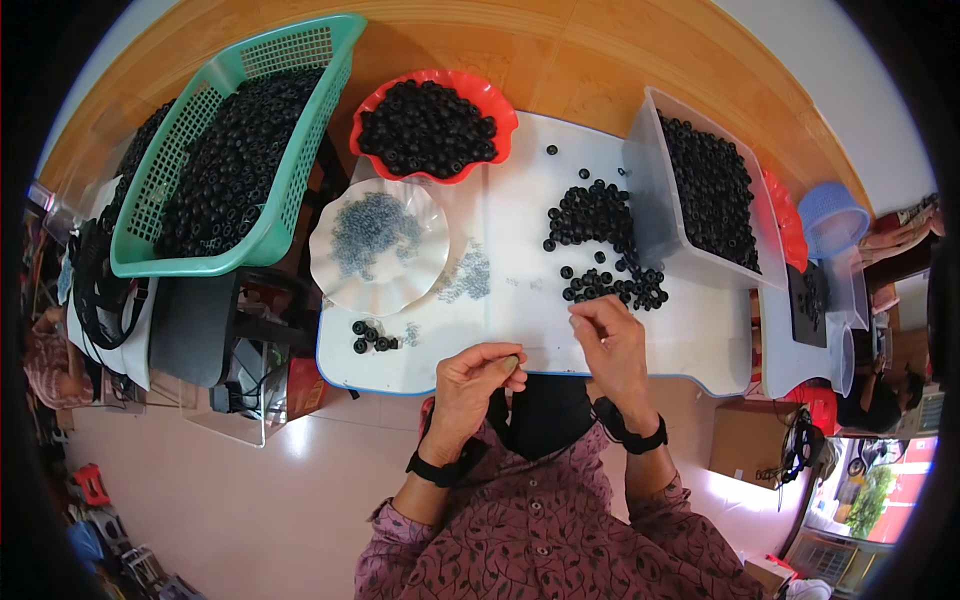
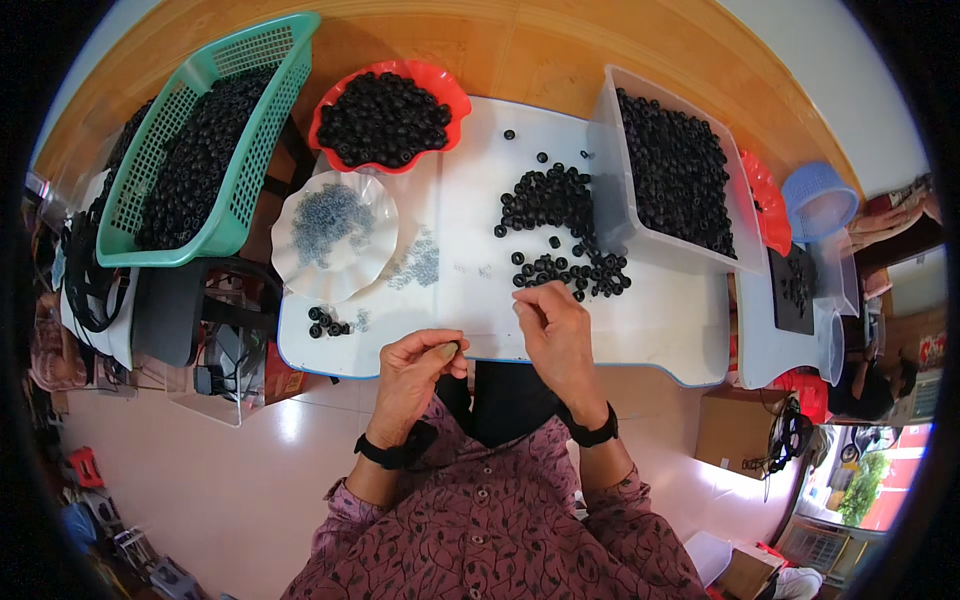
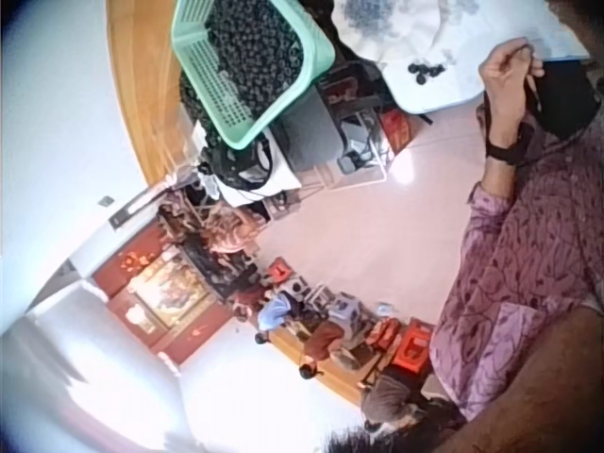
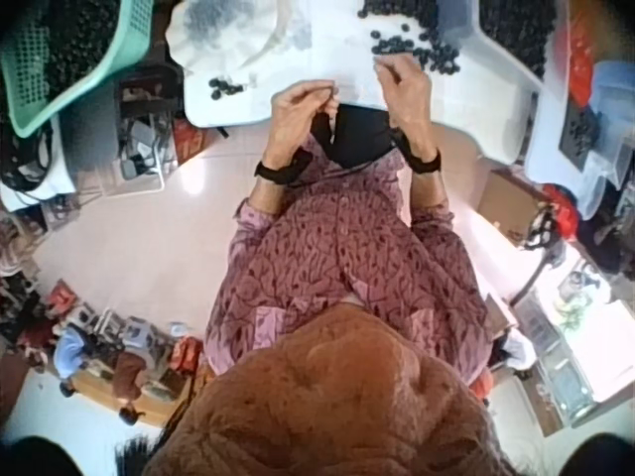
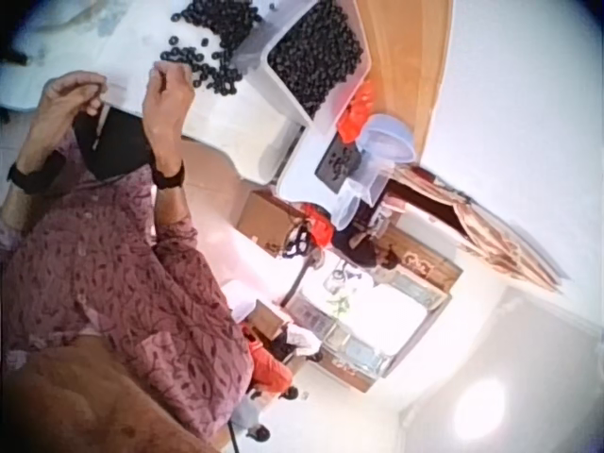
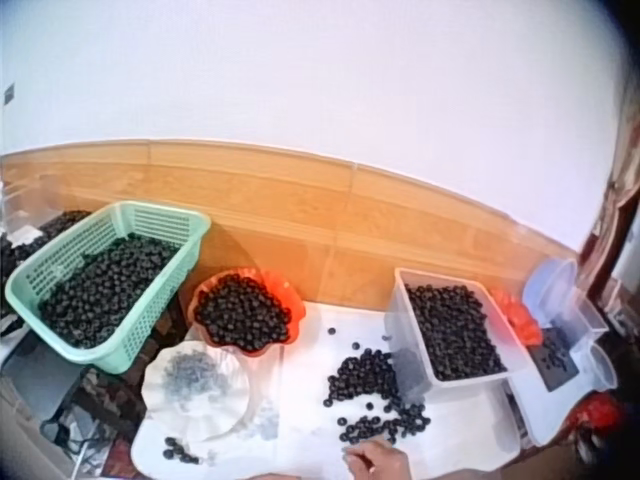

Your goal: Assembling small black plastic components by hand in a manufacturing setting.

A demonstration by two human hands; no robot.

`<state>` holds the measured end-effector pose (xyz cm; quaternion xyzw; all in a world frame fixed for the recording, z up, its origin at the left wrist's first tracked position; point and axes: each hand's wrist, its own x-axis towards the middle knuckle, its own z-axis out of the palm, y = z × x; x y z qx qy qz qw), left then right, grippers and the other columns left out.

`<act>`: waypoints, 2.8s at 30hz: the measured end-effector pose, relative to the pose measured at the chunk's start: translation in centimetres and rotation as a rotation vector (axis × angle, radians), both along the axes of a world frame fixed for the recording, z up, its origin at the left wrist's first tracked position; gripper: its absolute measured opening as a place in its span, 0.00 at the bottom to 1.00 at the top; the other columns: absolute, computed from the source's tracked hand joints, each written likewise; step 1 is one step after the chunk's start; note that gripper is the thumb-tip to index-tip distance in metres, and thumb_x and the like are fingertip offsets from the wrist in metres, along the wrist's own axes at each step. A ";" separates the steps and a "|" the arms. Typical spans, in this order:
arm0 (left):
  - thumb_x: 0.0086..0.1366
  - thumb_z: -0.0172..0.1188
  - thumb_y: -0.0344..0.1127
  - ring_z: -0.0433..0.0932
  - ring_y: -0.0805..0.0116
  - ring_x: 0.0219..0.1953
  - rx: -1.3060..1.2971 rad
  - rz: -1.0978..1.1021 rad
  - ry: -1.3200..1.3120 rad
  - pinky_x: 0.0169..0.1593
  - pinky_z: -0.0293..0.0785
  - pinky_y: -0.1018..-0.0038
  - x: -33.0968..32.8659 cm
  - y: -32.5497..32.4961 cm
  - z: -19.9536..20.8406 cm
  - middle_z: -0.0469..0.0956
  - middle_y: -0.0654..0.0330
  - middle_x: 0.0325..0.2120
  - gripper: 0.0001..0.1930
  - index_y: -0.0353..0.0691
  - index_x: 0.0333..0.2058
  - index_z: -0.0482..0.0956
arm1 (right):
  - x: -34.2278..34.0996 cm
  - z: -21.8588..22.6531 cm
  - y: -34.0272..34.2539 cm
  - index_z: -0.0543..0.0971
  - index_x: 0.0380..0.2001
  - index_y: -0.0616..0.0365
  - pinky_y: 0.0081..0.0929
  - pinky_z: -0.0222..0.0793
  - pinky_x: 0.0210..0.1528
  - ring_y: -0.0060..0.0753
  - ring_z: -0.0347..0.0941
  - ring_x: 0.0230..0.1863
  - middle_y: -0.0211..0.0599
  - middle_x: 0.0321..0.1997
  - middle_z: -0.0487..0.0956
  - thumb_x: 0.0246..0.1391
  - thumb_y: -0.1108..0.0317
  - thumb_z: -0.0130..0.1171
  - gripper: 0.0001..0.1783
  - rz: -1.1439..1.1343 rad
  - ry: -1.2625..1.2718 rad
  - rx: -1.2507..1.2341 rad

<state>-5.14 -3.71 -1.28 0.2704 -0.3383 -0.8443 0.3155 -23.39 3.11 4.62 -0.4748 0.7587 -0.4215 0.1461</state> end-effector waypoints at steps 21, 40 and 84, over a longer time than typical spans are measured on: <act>0.65 0.55 0.22 0.82 0.67 0.32 -0.005 -0.037 -0.004 0.38 0.81 0.75 0.0 -0.5 -0.8 0.81 0.51 0.37 0.10 0.28 0.44 0.78 | -6.7 -1.5 -8.8 0.69 0.59 0.51 0.39 0.51 0.65 0.48 0.55 0.68 0.39 0.64 0.65 0.32 0.91 0.49 0.44 0.263 0.683 0.226; 0.66 0.55 0.23 0.82 0.68 0.33 -0.010 -0.010 0.007 0.39 0.80 0.75 0.1 -0.4 -0.7 0.81 0.52 0.37 0.09 0.29 0.44 0.78 | -8.1 -0.4 -4.6 0.80 0.36 0.54 0.36 0.58 0.56 0.38 0.69 0.46 0.32 0.41 0.76 0.36 0.90 0.49 0.24 0.187 0.581 0.057; 0.67 0.55 0.27 0.81 0.71 0.35 -0.020 -0.041 0.096 0.41 0.80 0.76 0.3 -0.5 -1.4 0.80 0.56 0.38 0.11 0.31 0.47 0.77 | 0.7 -3.8 -5.3 0.76 0.35 0.60 0.42 0.72 0.32 0.52 0.75 0.31 0.44 0.33 0.73 0.52 0.73 0.58 0.06 0.077 0.387 0.061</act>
